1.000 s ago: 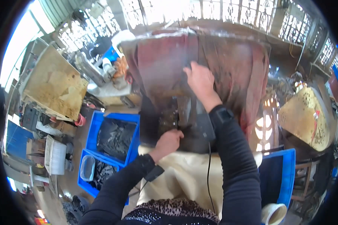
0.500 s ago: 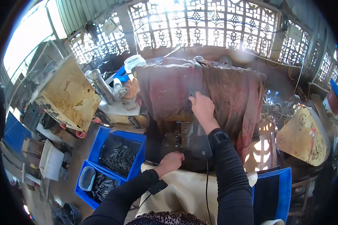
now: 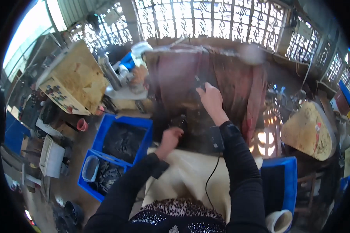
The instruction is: The person picks up a metal piece from a blue bin, holds it against a rotating grinding wheel while water sprays, and then places the piece into a bucket. This process is repeated with several more metal pieces.
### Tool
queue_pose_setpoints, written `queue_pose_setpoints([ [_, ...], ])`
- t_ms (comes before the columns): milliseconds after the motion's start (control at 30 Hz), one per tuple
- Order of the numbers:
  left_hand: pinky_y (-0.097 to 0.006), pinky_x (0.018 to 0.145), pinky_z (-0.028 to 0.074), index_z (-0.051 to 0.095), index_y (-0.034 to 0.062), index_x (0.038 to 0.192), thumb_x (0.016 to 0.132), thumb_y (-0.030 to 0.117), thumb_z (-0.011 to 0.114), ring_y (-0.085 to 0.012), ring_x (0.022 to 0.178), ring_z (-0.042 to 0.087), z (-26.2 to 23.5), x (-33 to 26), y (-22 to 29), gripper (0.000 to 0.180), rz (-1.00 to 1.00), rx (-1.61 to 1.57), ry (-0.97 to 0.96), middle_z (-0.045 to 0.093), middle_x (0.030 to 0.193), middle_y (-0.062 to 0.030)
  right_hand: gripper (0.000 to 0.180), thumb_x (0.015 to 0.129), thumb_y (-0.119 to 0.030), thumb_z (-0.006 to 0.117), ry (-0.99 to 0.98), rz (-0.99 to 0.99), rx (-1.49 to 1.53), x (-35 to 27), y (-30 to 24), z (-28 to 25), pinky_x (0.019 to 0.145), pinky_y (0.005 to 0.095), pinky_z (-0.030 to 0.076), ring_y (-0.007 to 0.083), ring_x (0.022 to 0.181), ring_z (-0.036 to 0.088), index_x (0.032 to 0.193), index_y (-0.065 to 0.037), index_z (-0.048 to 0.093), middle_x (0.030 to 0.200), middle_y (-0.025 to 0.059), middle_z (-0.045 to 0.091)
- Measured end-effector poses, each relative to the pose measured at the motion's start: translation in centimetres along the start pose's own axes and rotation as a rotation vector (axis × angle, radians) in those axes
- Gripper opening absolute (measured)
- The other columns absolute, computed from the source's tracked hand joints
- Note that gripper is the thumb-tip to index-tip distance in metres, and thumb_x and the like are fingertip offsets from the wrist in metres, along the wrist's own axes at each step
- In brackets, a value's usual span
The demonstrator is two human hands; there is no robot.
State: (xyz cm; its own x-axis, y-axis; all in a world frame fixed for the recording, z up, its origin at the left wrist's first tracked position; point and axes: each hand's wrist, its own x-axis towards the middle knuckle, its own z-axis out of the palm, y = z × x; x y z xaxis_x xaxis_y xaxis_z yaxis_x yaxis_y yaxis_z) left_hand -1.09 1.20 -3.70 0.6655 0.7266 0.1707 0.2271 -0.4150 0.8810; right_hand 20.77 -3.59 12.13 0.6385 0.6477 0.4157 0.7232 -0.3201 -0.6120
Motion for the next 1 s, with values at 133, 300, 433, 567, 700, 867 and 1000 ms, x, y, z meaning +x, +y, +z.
queue_pose_setpoints([
  [133,-0.039,0.071,0.053,0.071,0.0037,0.098,0.073,-0.006,0.056,-0.0316,0.081,0.065,-3.0,2.3,-0.1,0.031,0.232,0.107,0.193,0.067,0.085,-0.0148,0.025,0.085,-0.021,0.070,-0.021,-0.111,0.222,-8.4,-1.0,-2.7,0.068,0.0396,0.051,0.0339,0.077,0.066,0.098,-0.001,0.061,0.082,0.0189,0.065],
  [300,-0.041,0.074,0.053,0.069,0.0049,0.104,0.076,-0.001,0.058,-0.0333,0.086,0.064,-2.4,3.7,0.9,0.031,0.343,0.512,0.071,0.066,0.090,-0.0144,0.027,0.083,-0.017,0.072,-0.184,-0.198,0.271,-19.0,-0.8,-5.0,0.064,0.0373,0.052,0.0356,0.074,0.066,0.103,-0.003,0.061,0.087,0.0180,0.067],
  [433,-0.042,0.079,0.053,0.070,0.0050,0.102,0.081,0.006,0.058,-0.0351,0.088,0.064,-0.9,3.7,0.9,0.024,0.393,0.672,-0.043,0.067,0.093,-0.0154,0.029,0.082,-0.016,0.072,-0.263,-0.251,0.178,-24.2,0.5,-5.5,0.063,0.0398,0.052,0.0359,0.072,0.065,0.107,-0.007,0.061,0.086,0.0158,0.067],
  [567,-0.043,0.079,0.053,0.071,0.0072,0.093,0.081,0.009,0.057,-0.0342,0.089,0.064,-0.5,3.9,0.5,0.018,0.315,0.752,-0.226,0.067,0.090,-0.0149,0.032,0.080,-0.016,0.073,-0.372,-0.258,0.179,-26.3,1.5,-5.6,0.061,0.0419,0.052,0.0343,0.070,0.065,0.109,-0.010,0.060,0.084,0.0131,0.066],
  [700,-0.044,0.075,0.054,0.071,0.0088,0.081,0.080,0.010,0.057,-0.0347,0.086,0.065,0.4,4.7,-0.1,0.014,0.387,0.853,-0.335,0.067,0.083,-0.0146,0.031,0.080,-0.015,0.072,-0.490,-0.264,0.157,-27.3,2.1,-6.1,0.062,0.0409,0.052,0.0336,0.071,0.065,0.108,-0.009,0.061,0.085,0.0122,0.067],
  [867,-0.047,0.076,0.053,0.072,0.0071,0.082,0.081,0.011,0.055,-0.0373,0.084,0.066,1.6,5.9,-2.7,0.017,0.305,0.918,-0.440,0.068,0.083,-0.0183,0.031,0.083,-0.022,0.069,-0.560,-0.293,0.174,-27.0,2.7,-5.5,0.061,0.0395,0.051,0.0307,0.071,0.065,0.110,-0.009,0.061,0.081,0.0109,0.065],
  [1000,-0.048,0.077,0.052,0.072,0.0061,0.084,0.081,0.011,0.055,-0.0392,0.084,0.065,2.0,6.6,-3.4,0.019,0.355,0.875,-0.480,0.068,0.085,-0.0205,0.032,0.087,-0.022,0.069,-0.558,-0.132,0.443,-26.2,4.8,-4.0,0.059,0.0362,0.050,0.0236,0.066,0.062,0.113,-0.006,0.060,0.077,0.0061,0.061],
])
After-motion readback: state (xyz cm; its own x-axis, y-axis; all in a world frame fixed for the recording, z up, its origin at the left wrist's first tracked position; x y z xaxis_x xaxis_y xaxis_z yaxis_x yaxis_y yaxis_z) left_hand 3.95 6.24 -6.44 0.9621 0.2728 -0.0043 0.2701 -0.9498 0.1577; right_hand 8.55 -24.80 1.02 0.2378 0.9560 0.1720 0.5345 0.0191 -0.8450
